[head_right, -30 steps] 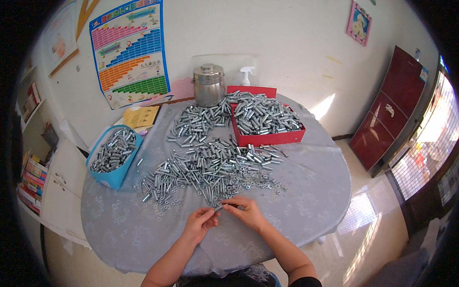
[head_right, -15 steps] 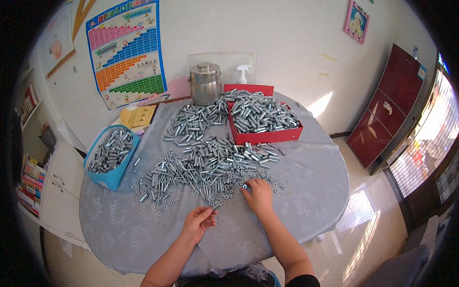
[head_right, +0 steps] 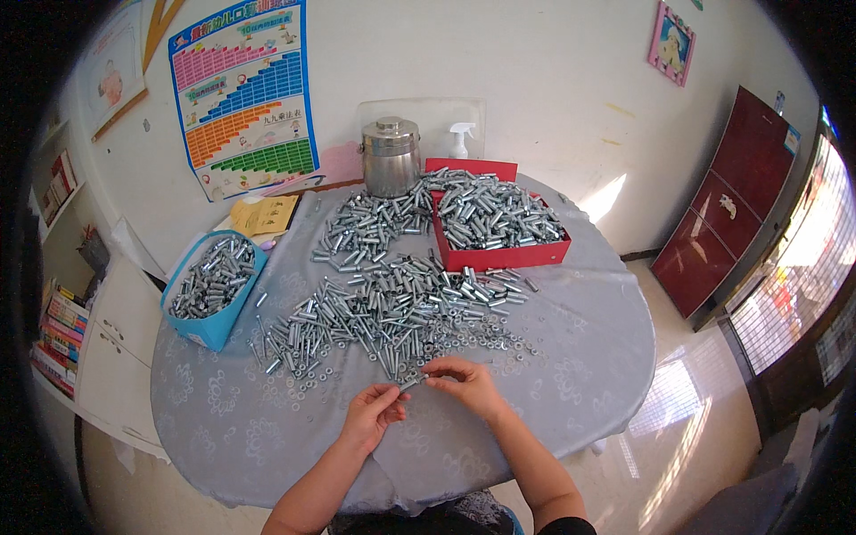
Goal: The person repeatedly picks up bolts and washers from a table and threads the washers onto the bolts by hand. The assembled fasteners are placed into a blue basket on the left side of the table. The person continues this repetitive assembly process throughout the clip.
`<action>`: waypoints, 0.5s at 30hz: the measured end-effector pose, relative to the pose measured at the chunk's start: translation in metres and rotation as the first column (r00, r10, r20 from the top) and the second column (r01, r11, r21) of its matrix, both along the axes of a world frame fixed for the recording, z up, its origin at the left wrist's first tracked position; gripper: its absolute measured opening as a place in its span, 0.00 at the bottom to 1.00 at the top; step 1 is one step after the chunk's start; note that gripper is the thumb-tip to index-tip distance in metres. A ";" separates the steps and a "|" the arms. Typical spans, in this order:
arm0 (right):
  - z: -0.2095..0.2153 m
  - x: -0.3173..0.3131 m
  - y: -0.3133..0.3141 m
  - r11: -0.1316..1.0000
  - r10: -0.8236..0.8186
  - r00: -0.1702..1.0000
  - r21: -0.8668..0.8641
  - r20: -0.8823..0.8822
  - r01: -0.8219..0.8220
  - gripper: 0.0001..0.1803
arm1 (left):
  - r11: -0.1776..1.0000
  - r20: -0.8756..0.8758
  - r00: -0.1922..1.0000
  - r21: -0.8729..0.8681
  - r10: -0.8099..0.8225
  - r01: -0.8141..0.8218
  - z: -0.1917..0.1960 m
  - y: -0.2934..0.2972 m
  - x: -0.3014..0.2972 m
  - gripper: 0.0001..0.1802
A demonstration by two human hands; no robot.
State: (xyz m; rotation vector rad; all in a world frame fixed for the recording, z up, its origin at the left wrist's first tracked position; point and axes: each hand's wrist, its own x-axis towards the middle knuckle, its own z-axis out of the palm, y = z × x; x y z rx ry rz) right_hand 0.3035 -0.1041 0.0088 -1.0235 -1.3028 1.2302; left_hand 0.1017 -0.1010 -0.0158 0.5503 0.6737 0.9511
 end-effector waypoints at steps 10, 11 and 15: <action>0.001 -0.003 -0.002 0.977 -0.008 0.942 -0.200 0.335 0.079 0.10 | 0.995 -0.113 0.994 0.099 0.010 0.001 0.000 -0.005 0.004 0.06; -0.001 -0.004 -0.002 0.974 -0.009 0.940 -0.208 0.342 0.085 0.11 | 0.994 -0.107 0.994 0.106 0.015 -0.004 -0.002 -0.005 0.005 0.06; -0.008 -0.005 -0.003 0.988 -0.015 0.996 -0.154 0.086 0.029 0.11 | 0.994 -0.108 0.991 0.081 0.082 -0.073 -0.002 -0.001 0.003 0.07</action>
